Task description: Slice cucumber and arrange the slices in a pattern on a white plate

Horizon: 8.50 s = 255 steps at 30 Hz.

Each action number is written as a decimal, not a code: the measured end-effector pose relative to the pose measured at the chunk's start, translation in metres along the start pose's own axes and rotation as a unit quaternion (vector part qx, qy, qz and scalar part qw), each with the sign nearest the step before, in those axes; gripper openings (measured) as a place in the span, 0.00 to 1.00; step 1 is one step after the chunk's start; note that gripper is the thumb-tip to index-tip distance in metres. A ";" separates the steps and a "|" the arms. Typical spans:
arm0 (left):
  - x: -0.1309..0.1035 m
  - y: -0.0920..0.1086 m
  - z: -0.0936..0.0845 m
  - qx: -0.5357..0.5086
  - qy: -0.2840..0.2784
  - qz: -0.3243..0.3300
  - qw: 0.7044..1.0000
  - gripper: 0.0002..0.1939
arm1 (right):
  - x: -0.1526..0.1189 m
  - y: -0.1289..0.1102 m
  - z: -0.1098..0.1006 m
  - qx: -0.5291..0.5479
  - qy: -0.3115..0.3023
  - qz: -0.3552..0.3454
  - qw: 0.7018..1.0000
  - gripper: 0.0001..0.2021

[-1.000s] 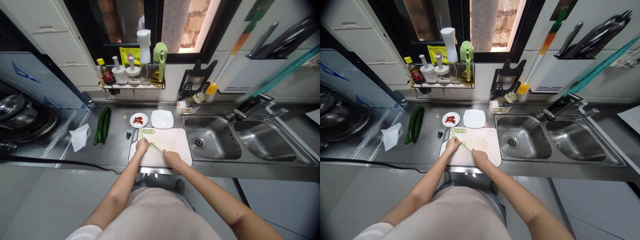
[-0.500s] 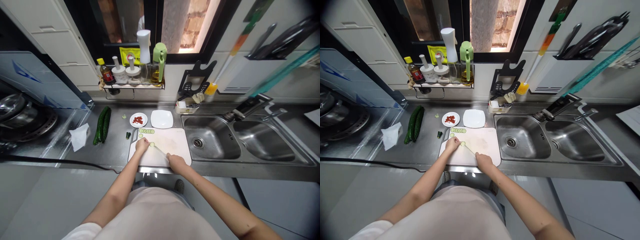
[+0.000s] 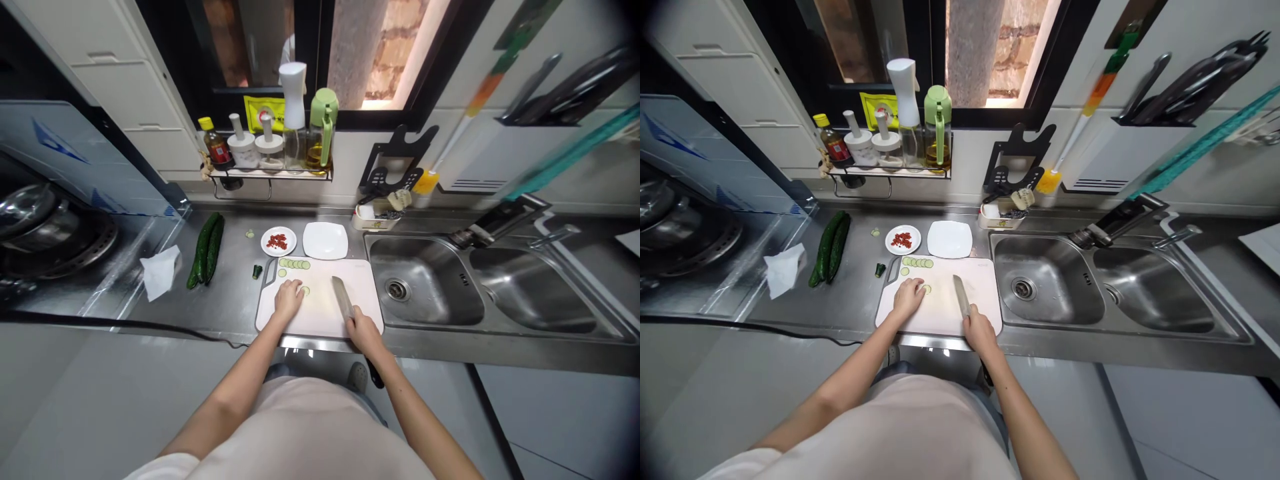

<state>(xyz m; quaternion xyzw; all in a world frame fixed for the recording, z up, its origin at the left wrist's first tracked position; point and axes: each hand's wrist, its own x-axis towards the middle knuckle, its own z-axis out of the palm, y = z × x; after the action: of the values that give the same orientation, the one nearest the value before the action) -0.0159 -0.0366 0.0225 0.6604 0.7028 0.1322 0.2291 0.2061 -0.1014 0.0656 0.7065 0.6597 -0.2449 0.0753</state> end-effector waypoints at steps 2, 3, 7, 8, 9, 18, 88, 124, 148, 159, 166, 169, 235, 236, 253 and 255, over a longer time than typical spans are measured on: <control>0.000 0.006 -0.003 0.022 -0.011 -0.001 1.000 0.14 | 0.003 -0.002 -0.001 0.001 0.002 0.015 1.000 0.12; 0.001 0.008 -0.004 0.030 -0.017 -0.001 0.999 0.14 | 0.005 -0.002 -0.003 -0.002 0.002 0.019 1.000 0.12; 0.004 0.014 -0.007 0.034 -0.027 -0.001 0.999 0.10 | 0.010 -0.004 -0.008 -0.019 0.005 0.021 1.000 0.13; 0.005 0.015 -0.008 0.028 -0.028 -0.005 0.999 0.10 | 0.011 -0.004 -0.008 -0.023 0.004 0.020 1.000 0.13; 0.006 0.015 -0.008 0.021 -0.028 -0.011 0.999 0.09 | 0.011 -0.003 -0.008 -0.026 0.004 0.019 0.999 0.13; 0.013 0.002 -0.011 -0.102 0.000 -0.091 0.991 0.04 | 0.014 -0.006 -0.005 -0.044 -0.005 0.010 0.999 0.14; 0.057 0.009 -0.012 -0.137 -0.043 -0.054 0.988 0.09 | 0.018 -0.012 0.001 -0.050 -0.003 -0.014 0.999 0.13; 0.029 -0.010 0.005 -0.113 -0.006 -0.074 0.991 0.07 | -0.011 -0.031 -0.004 -0.090 -0.048 -0.096 0.990 0.11; 0.037 -0.011 0.004 -0.111 -0.029 -0.084 0.990 0.07 | -0.003 -0.043 -0.003 -0.104 -0.092 -0.103 0.985 0.14; 0.037 -0.009 0.001 -0.106 -0.034 -0.092 0.990 0.07 | 0.005 -0.051 -0.009 -0.107 -0.092 -0.118 0.983 0.14; 0.038 -0.009 0.001 -0.108 -0.041 -0.094 0.989 0.07 | 0.010 -0.056 -0.008 -0.104 -0.086 -0.124 0.983 0.16; 0.039 -0.010 0.001 -0.110 -0.041 -0.095 0.988 0.07 | 0.011 -0.056 -0.007 -0.107 -0.086 -0.120 0.983 0.16; 0.038 -0.012 0.002 -0.119 -0.036 -0.089 0.988 0.06 | 0.020 -0.047 -0.025 -0.181 -0.082 -0.163 0.966 0.16; 0.038 -0.012 0.002 -0.120 -0.036 -0.088 0.988 0.06 | 0.019 -0.045 -0.025 -0.179 -0.083 -0.161 0.967 0.16; 0.039 -0.013 0.004 -0.123 -0.040 -0.092 0.987 0.06 | 0.019 -0.053 -0.022 -0.172 -0.067 -0.161 0.969 0.15; 0.039 -0.013 0.004 -0.125 -0.039 -0.092 0.987 0.06 | 0.017 -0.052 -0.021 -0.177 -0.059 -0.162 0.969 0.15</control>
<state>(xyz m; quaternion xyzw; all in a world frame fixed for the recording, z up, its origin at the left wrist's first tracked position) -0.0263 0.0004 0.0068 0.5636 0.7291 0.1716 0.3484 0.1610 -0.0708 0.0874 0.5497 0.7928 -0.1741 0.1974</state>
